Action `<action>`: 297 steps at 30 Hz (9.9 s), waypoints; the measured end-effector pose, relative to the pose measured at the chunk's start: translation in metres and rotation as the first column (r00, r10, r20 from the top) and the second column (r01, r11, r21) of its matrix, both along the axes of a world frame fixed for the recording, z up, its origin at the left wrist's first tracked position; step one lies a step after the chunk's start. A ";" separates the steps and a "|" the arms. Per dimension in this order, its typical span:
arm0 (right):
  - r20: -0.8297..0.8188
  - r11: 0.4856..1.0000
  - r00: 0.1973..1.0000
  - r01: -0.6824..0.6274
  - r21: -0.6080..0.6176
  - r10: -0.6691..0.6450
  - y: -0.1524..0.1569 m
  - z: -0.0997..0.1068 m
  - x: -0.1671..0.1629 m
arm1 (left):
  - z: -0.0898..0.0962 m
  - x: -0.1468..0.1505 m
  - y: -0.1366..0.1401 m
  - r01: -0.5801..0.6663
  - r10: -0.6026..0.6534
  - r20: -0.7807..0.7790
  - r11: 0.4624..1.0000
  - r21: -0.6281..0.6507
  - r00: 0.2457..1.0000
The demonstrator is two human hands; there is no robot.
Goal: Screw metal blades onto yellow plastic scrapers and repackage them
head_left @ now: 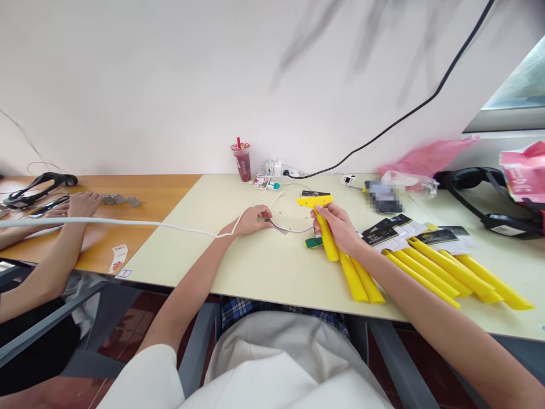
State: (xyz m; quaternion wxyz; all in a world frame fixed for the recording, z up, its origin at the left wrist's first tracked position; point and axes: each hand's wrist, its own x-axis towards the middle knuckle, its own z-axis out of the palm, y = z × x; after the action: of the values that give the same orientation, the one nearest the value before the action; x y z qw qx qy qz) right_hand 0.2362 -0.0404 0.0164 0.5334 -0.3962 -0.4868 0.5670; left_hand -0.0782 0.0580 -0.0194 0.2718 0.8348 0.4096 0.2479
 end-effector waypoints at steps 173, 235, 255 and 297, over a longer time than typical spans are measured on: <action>0.350 0.963 0.926 -0.212 0.166 0.143 -0.008 -0.016 -0.006 | 0.024 0.072 -0.074 0.096 -0.036 0.644 0.994 -0.058 0.764; 0.026 0.980 0.988 0.145 0.137 -0.150 -0.009 -0.005 -0.011 | -0.011 0.073 -0.045 -0.067 0.063 0.059 0.995 0.076 0.996; 0.132 0.984 0.987 0.075 0.160 -0.097 -0.006 -0.013 -0.011 | -0.015 0.072 -0.036 -0.194 0.190 0.089 0.981 0.031 0.978; -0.165 0.987 0.975 0.139 -0.074 -0.150 -0.003 0.002 -0.008 | -0.001 0.061 -0.032 -0.298 0.228 0.543 0.953 0.044 0.808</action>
State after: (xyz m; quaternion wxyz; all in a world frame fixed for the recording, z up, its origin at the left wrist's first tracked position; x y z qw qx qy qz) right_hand 0.2285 -0.0438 0.0186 0.6002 -0.3973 -0.3915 0.5733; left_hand -0.0167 0.0257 -0.0201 0.2836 0.6840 0.4132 0.5300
